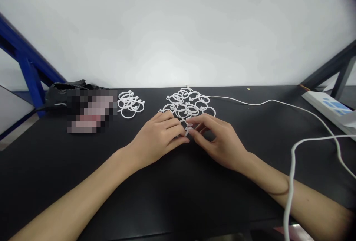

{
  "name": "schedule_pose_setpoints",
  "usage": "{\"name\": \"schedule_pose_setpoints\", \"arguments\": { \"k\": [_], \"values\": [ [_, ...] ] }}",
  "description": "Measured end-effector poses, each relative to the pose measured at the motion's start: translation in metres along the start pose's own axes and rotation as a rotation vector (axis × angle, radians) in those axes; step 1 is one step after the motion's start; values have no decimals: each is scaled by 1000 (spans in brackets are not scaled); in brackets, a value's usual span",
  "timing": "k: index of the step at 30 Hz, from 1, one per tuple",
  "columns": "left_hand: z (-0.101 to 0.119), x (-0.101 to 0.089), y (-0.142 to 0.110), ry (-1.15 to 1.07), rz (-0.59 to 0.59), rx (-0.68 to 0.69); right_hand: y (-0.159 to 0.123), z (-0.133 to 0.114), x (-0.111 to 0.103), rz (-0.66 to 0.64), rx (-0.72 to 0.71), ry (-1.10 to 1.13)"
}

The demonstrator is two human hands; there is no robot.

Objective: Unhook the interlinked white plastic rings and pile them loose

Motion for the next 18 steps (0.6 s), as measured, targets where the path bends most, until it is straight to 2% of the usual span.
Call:
{"name": "schedule_pose_setpoints", "arguments": {
  "k": [7,13,18],
  "values": [
    [3,-1,1,28,-1,13,-1,1,-1,8,-16,17],
    [5,-4,1,24,16,-6,0,-2,-7,97,-28,-4],
    [0,-10,2,-2,70,-19,1,3,-9,103,33,55]
  ]
}}
Point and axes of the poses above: each hand's wrist, its own y-axis towards the middle knuckle, its own x-axis out of the palm, z = x × y, the point moved 6 cm from there along y, towards the middle knuckle, and after that the axes turned 5 degrees about x, right-handed, at the moved point
